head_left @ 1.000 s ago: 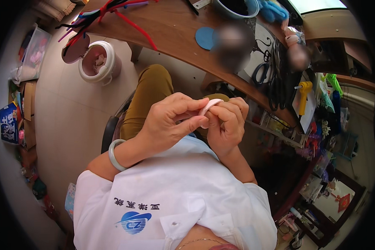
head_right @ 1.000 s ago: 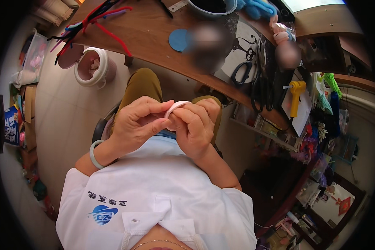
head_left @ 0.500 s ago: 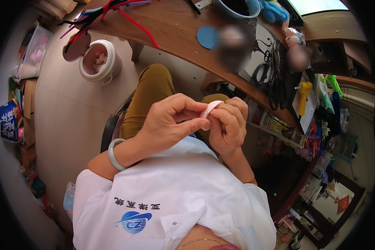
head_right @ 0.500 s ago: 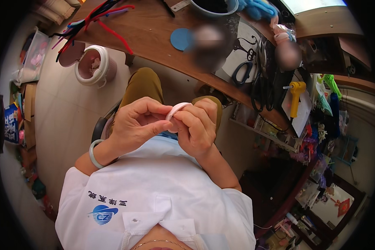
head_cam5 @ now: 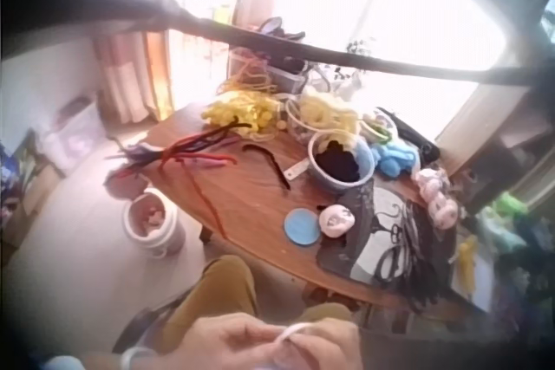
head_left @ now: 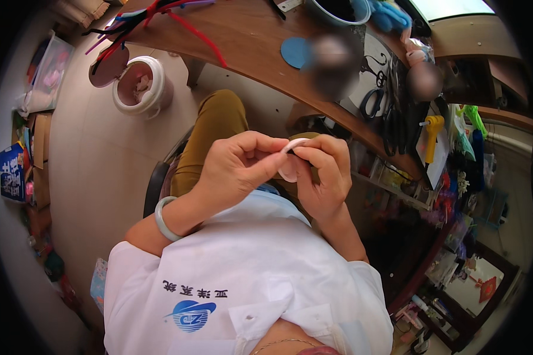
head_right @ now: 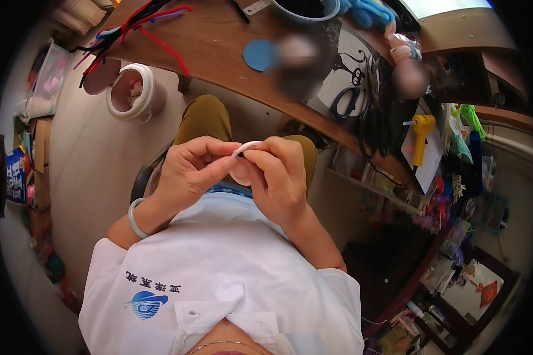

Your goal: The person sits cross-legged at a table and uses a hot glue gun to attach black pipe cleaners to a small white doll head. They carefully position the pipe cleaners to form hair and press them into place.

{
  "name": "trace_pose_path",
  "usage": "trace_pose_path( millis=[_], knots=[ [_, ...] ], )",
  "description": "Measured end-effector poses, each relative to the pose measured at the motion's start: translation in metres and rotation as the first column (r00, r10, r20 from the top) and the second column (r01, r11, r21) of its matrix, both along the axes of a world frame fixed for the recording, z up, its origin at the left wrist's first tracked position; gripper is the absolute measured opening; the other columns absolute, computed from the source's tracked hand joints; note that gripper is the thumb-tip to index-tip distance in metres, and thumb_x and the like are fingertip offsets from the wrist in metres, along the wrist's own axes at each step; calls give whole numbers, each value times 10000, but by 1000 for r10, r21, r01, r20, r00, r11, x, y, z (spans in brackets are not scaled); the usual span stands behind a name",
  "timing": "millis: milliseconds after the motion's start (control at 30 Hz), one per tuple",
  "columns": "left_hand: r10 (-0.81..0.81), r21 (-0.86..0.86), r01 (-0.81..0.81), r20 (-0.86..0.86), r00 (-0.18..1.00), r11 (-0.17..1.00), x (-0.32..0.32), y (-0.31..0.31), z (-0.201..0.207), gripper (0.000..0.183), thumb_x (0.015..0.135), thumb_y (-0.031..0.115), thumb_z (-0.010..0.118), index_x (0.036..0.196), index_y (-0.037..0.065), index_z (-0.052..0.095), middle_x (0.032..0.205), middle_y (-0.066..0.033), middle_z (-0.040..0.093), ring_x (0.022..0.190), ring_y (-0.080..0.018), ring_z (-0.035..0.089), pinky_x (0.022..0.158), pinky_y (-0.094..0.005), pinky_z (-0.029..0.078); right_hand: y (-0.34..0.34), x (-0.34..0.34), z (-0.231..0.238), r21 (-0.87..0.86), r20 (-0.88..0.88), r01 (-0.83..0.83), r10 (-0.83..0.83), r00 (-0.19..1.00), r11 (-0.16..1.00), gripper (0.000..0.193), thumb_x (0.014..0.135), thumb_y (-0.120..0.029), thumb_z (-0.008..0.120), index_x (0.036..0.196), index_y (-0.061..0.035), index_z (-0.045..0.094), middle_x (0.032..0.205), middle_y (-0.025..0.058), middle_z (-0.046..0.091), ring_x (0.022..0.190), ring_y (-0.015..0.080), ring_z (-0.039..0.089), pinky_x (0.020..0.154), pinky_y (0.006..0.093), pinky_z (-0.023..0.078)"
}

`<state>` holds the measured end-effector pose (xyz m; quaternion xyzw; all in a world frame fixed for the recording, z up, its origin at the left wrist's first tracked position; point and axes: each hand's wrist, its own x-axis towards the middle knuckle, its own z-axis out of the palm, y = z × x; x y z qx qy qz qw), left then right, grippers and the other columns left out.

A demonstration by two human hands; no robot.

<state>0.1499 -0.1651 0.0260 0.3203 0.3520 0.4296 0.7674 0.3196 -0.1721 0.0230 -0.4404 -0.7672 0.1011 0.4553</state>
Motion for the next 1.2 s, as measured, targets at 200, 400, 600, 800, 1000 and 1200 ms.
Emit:
trace_pose_path(
  millis=[200, 400, 600, 800, 1000, 1200],
  knots=[
    [-5, -57, 2, -59, 998, 998, -4, 3, -13, 174, 910, 73, 587, 1026, -42, 648, 872, -52, 666, 747, -66, 599, 652, -190, 491, 3, -3, 15, -121, 130, -5, 20, 991, 993, 212, 664, 59, 702, 858, -5, 645, 832, 91, 559, 697, 219, 531, 575, 288, 435],
    [-53, -106, 47, -55, 997, 993, -5, 6, -18, 199, 932, 101, 558, 1016, -61, 637, 892, -79, 661, 790, -88, 612, 676, -199, 501, 5, -4, 20, -127, 221, -48, 76, 972, 991, 144, 667, -40, 673, 801, -43, 621, 762, 48, 524, 667, 200, 489, 582, 317, 370],
    [-78, -135, 76, -8, 997, 988, -2, 6, -22, 197, 934, 120, 557, 993, -54, 629, 924, -98, 656, 832, -137, 642, 756, -283, 555, 3, -1, 26, -205, 323, 39, 30, 946, 978, 87, 690, -35, 650, 754, -66, 601, 723, 46, 494, 653, 211, 465, 610, 330, 356],
    [-92, -191, 94, 20, 996, 977, -4, 8, -20, 185, 928, 124, 565, 986, -49, 591, 932, -113, 647, 820, -150, 651, 743, -287, 560, 5, -2, 17, -195, 248, 54, -4, 969, 979, 98, 693, -25, 664, 764, -57, 603, 733, 50, 506, 661, 219, 477, 606, 332, 357],
    [-85, -213, 88, 23, 996, 973, -7, 9, -23, 174, 915, 109, 582, 982, -52, 590, 883, -106, 650, 777, -142, 650, 696, -272, 565, 5, -2, 19, -200, 247, 32, 19, 969, 979, 114, 688, -23, 678, 775, -58, 612, 729, 47, 511, 672, 219, 488, 607, 333, 363],
    [-115, -228, 110, -12, 993, 967, -5, 8, -23, 198, 919, 136, 585, 981, -51, 587, 886, -100, 644, 784, -145, 650, 704, -264, 559, 6, -1, 19, -238, 235, 3, 55, 971, 971, 101, 695, -18, 671, 764, -58, 608, 742, 55, 523, 678, 226, 501, 616, 338, 377]
  ],
)
